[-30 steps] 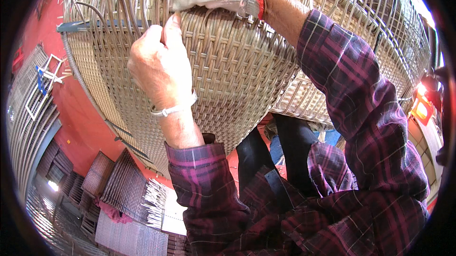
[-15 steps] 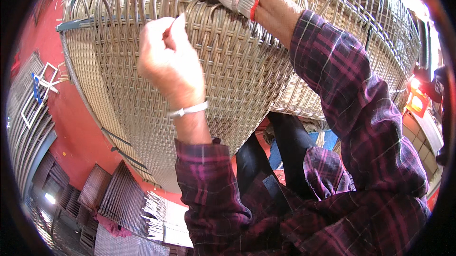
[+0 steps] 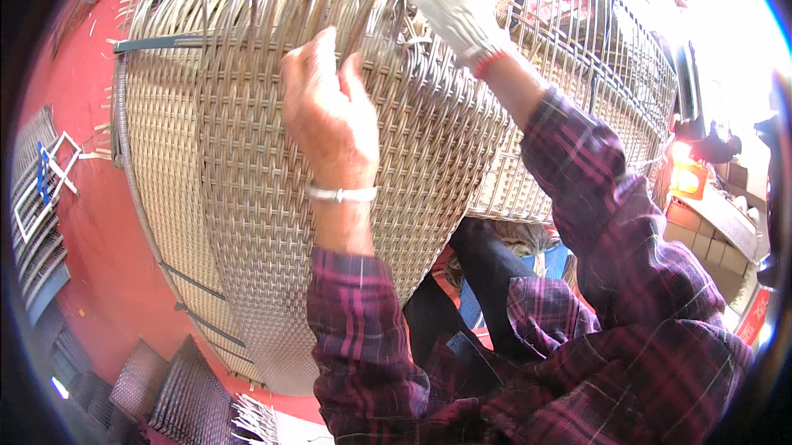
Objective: The person weaves a large basket by hand, interlacing flexible strips through a metal frame. They repeatedly pull and tuck the strips to tighten the weave, occasionally repositioning the basket to access different sections.
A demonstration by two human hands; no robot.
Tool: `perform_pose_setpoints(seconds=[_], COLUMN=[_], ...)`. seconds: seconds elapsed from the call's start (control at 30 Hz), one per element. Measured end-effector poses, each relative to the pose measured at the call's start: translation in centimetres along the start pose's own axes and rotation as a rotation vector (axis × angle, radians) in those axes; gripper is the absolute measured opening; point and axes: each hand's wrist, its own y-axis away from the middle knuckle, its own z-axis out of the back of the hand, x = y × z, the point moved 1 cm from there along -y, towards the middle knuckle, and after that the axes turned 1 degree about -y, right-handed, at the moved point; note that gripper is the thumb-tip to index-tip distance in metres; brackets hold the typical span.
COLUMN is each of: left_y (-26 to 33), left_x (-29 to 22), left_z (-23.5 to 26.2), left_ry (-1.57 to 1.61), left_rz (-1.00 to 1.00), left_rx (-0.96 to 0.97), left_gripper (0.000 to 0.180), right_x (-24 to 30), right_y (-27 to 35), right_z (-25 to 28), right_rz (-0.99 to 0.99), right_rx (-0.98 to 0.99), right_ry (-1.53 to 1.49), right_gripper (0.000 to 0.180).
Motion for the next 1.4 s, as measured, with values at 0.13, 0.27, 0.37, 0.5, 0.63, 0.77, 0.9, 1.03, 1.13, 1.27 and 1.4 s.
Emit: perform_pose_setpoints(seconds=[0.13,0.27,0.37,0.5,0.63,0.77,0.9,1.03,1.13,1.27,1.4], left_y=[-0.8,-1.1,-0.2,0.7,1.1,1.2,1.7,3.2,3.5,3.6,3.3], left_x=[0.1,0.9,0.2,-1.9,-3.7,-3.9,-3.3,-2.9,-2.6,-2.6,-2.5], left_z=[-1.2,-0.6,0.9,3.4,4.1,3.3,3.4,3.9,3.9,3.2,2.6], left_ry=[-0.118,0.348,0.704,0.535,0.386,0.404,0.376,0.438,0.548,0.622,0.6], left_rz=[-0.038,0.287,0.515,0.494,0.44,0.469,0.367,0.427,0.472,0.506,0.602], left_rx=[0.025,-0.014,-0.059,-0.032,-0.002,-0.037,-0.041,-0.033,-0.064,-0.096,-0.146], left_gripper=[0.021,0.011,0.009,0.012,0.014,0.014,0.012,0.01,0.008,0.011,0.018], right_x=[3.6,3.6,2.3,1.4,1.7,1.5,1.4,2.1,2.3,2.0,1.6], right_y=[2.3,3.1,2.6,1.2,0.1,-0.4,-0.1,0.4,0.6,0.6,-0.1], right_z=[2.1,0.4,-0.4,-0.5,-1.2,-1.4,-1.4,-1.8,-2.0,-2.0,-2.2], right_rz=[0.316,0.622,0.571,0.442,0.581,0.491,0.363,0.365,0.369,0.327,0.31], right_rx=[0.192,0.233,0.28,0.523,0.568,0.613,0.775,0.627,0.615,0.632,0.705], right_ry=[0.134,0.168,0.282,0.384,0.362,0.326,0.46,0.467,0.548,0.354,0.179], right_gripper=[0.02,0.011,0.014,0.023,0.024,0.026,0.036,0.032,0.028,0.025,0.029])
